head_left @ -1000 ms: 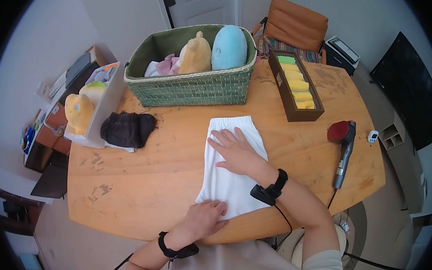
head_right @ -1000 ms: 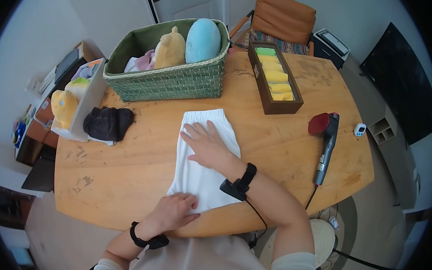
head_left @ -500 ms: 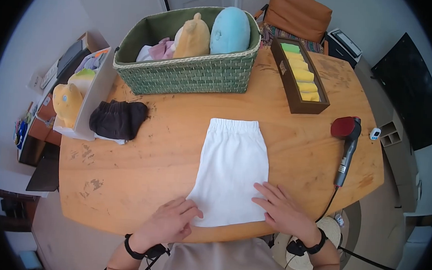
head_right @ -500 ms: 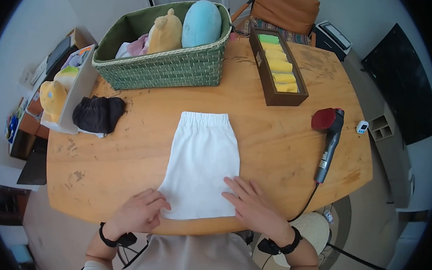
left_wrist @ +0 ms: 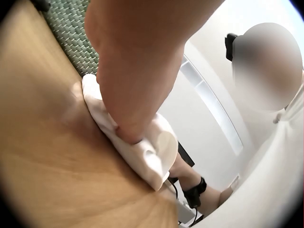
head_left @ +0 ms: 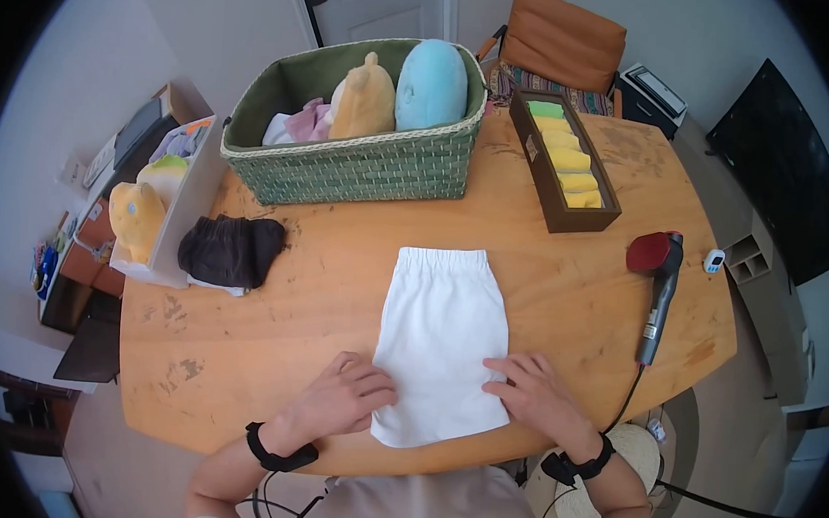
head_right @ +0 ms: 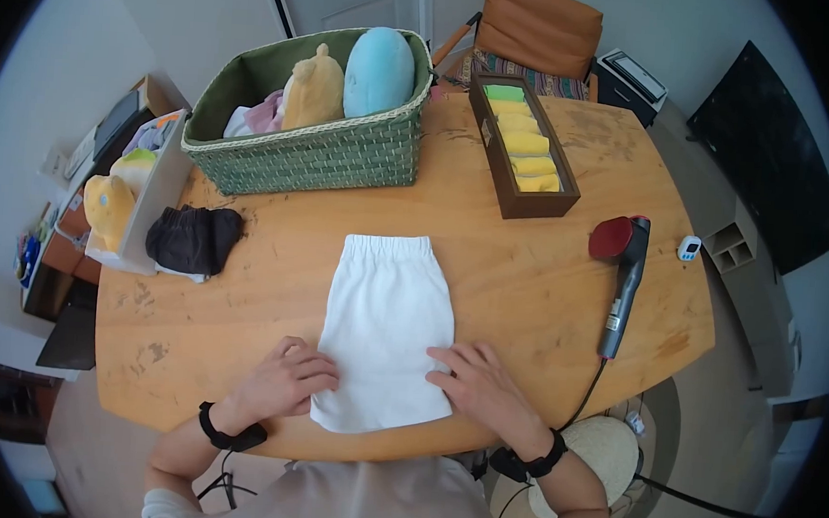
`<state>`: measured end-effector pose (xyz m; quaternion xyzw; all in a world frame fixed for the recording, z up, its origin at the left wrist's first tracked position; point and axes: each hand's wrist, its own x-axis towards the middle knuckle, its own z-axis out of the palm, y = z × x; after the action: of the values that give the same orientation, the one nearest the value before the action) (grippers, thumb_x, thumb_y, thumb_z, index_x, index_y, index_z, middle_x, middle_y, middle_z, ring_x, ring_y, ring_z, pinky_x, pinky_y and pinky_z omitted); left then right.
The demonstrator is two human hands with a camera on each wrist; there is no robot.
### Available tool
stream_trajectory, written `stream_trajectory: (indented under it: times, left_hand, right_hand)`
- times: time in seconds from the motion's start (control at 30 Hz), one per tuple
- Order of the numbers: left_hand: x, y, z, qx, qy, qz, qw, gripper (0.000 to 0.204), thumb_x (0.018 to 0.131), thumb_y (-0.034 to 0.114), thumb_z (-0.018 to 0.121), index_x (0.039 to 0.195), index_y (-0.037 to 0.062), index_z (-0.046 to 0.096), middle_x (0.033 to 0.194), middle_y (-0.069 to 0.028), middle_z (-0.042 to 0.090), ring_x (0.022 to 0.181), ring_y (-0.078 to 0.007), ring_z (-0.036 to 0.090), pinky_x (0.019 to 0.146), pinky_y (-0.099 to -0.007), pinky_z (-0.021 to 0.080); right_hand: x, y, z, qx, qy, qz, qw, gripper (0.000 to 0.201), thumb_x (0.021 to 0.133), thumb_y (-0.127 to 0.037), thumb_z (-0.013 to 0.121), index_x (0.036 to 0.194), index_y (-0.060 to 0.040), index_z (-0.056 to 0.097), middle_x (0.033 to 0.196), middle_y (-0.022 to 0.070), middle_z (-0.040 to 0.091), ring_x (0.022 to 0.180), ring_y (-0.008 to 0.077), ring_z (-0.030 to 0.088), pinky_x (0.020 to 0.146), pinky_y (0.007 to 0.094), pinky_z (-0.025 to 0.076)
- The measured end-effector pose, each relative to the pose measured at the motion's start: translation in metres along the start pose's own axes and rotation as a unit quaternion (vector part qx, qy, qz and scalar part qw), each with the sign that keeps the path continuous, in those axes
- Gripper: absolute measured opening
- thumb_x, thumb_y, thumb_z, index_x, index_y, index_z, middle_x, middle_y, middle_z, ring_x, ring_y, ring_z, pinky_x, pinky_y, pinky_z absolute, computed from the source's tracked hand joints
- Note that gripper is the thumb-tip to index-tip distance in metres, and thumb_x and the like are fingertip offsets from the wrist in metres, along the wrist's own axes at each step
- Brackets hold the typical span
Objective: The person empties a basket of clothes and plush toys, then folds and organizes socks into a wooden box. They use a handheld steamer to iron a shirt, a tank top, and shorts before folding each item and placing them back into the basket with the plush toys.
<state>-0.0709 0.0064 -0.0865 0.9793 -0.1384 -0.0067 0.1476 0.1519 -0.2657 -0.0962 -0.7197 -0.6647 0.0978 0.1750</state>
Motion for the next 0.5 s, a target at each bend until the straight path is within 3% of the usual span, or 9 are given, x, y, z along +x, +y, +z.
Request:
stream_trajectory:
  times: [0.07,0.17,0.23,0.3,0.37,0.4,0.47,0.5]
  left_hand:
    - [-0.005,-0.003,0.007,-0.147,0.067,-0.069,0.985,0.026,0.078,0.011,0.073,0.102,0.0131,0.066,0.109,-0.0001,0.07,0.102,-0.0207,0.064,0.1,-0.0416,0.039]
    - [-0.01,-0.002,-0.005,-0.227,0.05,-0.111,0.966,0.022,0.082,0.011,0.071,0.103,0.012,0.065,0.104,-0.003,0.071,0.095,-0.0268,0.065,0.095,-0.0395,0.043]
    - [-0.014,-0.002,0.003,-0.279,0.055,-0.13,0.95,0.022,0.084,0.01,0.069,0.106,0.0106,0.064,0.102,-0.004,0.071,0.095,-0.0248,0.066,0.091,-0.038,0.046]
    - [-0.015,0.0,0.005,-0.331,0.058,-0.148,0.93,0.023,0.086,0.009,0.067,0.108,0.0093,0.064,0.101,-0.0051,0.071,0.095,-0.0227,0.066,0.088,-0.0364,0.048]
    - [-0.016,0.003,0.003,-0.523,0.039,-0.222,0.822,0.036,0.087,0.003,0.063,0.123,0.0054,0.063,0.106,-0.005,0.07,0.1,-0.018,0.065,0.086,-0.033,0.051]
    - [-0.015,0.002,0.005,-0.523,0.039,-0.221,0.822,0.036,0.087,0.003,0.063,0.123,0.0054,0.063,0.106,-0.005,0.07,0.1,-0.018,0.065,0.086,-0.033,0.051]
    - [-0.013,-0.006,0.01,-0.615,0.096,-0.235,0.747,0.039,0.091,0.003,0.059,0.13,0.0016,0.06,0.111,-0.0023,0.069,0.103,-0.0127,0.063,0.088,-0.0288,0.051]
    - [-0.011,-0.011,0.009,-0.614,0.097,-0.234,0.747,0.039,0.091,0.003,0.059,0.13,0.0016,0.06,0.111,-0.0023,0.069,0.103,-0.0127,0.063,0.088,-0.0288,0.051]
  right_hand:
    - [0.0,0.004,0.003,0.02,0.011,0.005,1.0,0.044,0.074,0.0,0.07,0.116,-0.0092,0.063,0.132,0.0055,0.06,0.122,0.0252,0.054,0.103,0.0413,0.039]
    - [0.0,0.001,-0.005,0.095,0.012,0.028,0.995,0.044,0.073,0.0,0.07,0.115,-0.0089,0.062,0.125,0.0064,0.063,0.119,0.0259,0.056,0.101,0.041,0.041]
    - [0.0,-0.001,-0.007,0.148,0.005,0.043,0.988,0.043,0.073,0.0,0.069,0.115,-0.0085,0.061,0.122,0.0076,0.065,0.116,0.0272,0.058,0.1,0.0411,0.042]
    - [0.001,-0.003,-0.003,0.22,0.009,0.105,0.97,0.034,0.079,0.001,0.067,0.112,-0.006,0.062,0.109,0.0121,0.068,0.105,0.0326,0.063,0.09,0.0407,0.049]
    - [0.003,-0.007,-0.005,0.255,0.002,0.127,0.959,0.03,0.083,-0.001,0.065,0.113,-0.005,0.061,0.103,0.0136,0.068,0.099,0.0341,0.065,0.087,0.0408,0.05]
    - [0.005,-0.008,-0.007,0.289,-0.004,0.147,0.946,0.027,0.087,-0.003,0.063,0.113,-0.0039,0.061,0.097,0.0151,0.068,0.093,0.0356,0.066,0.083,0.0409,0.051]
    - [0.013,-0.008,-0.011,0.304,-0.011,0.173,0.937,0.024,0.091,-0.005,0.06,0.115,-0.0022,0.06,0.096,0.0168,0.068,0.092,0.0364,0.066,0.082,0.0405,0.051]
    - [0.018,-0.008,-0.013,0.318,-0.018,0.197,0.927,0.023,0.095,-0.007,0.057,0.116,-0.0005,0.059,0.095,0.0186,0.069,0.09,0.0372,0.066,0.08,0.04,0.052]
